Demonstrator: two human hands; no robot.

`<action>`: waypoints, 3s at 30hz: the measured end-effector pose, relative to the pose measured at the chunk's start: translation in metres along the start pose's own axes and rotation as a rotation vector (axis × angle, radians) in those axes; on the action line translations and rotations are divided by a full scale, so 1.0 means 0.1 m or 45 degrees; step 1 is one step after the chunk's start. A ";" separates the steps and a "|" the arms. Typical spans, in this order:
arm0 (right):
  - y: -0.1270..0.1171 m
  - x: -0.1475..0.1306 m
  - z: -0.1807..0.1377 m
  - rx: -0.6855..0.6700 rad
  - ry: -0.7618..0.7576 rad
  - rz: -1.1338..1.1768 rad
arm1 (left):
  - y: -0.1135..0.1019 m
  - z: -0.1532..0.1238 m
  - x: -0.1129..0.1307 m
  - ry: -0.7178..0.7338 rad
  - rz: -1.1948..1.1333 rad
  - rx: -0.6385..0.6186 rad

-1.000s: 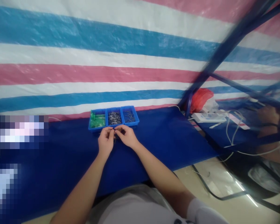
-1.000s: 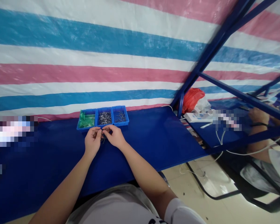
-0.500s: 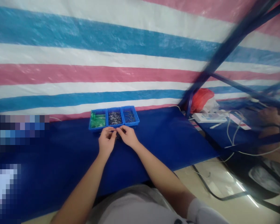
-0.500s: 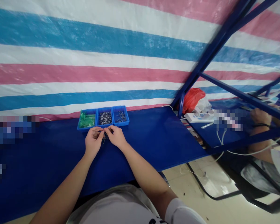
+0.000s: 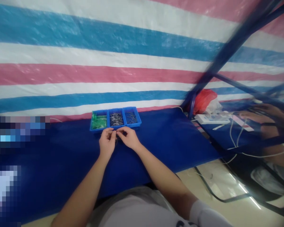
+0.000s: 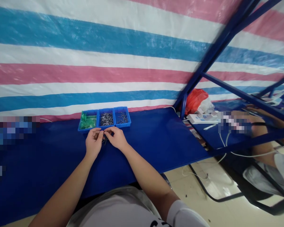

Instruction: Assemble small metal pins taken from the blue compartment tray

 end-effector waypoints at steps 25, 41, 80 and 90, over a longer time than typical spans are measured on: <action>0.01 0.08 0.01 0.150 0.270 0.372 | 0.01 -0.01 0.00 0.071 0.082 0.004; 0.00 0.00 0.01 0.106 0.206 0.279 | 0.01 -0.02 0.01 0.017 -0.057 -0.019; -0.01 -0.01 0.00 0.006 0.157 0.128 | 0.02 -0.03 0.04 0.040 -0.055 -0.021; 0.00 -0.02 0.00 0.003 0.078 0.168 | 0.00 -0.04 0.07 0.032 0.004 0.008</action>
Point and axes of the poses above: each hand's wrist, its own z-axis towards the middle knuckle, its own y-axis out of the palm, x = y × z, the point moved 2 cm from there along z, towards the middle knuckle, and after that the axes turned 14 degrees about -y, right-handed, at the moved point
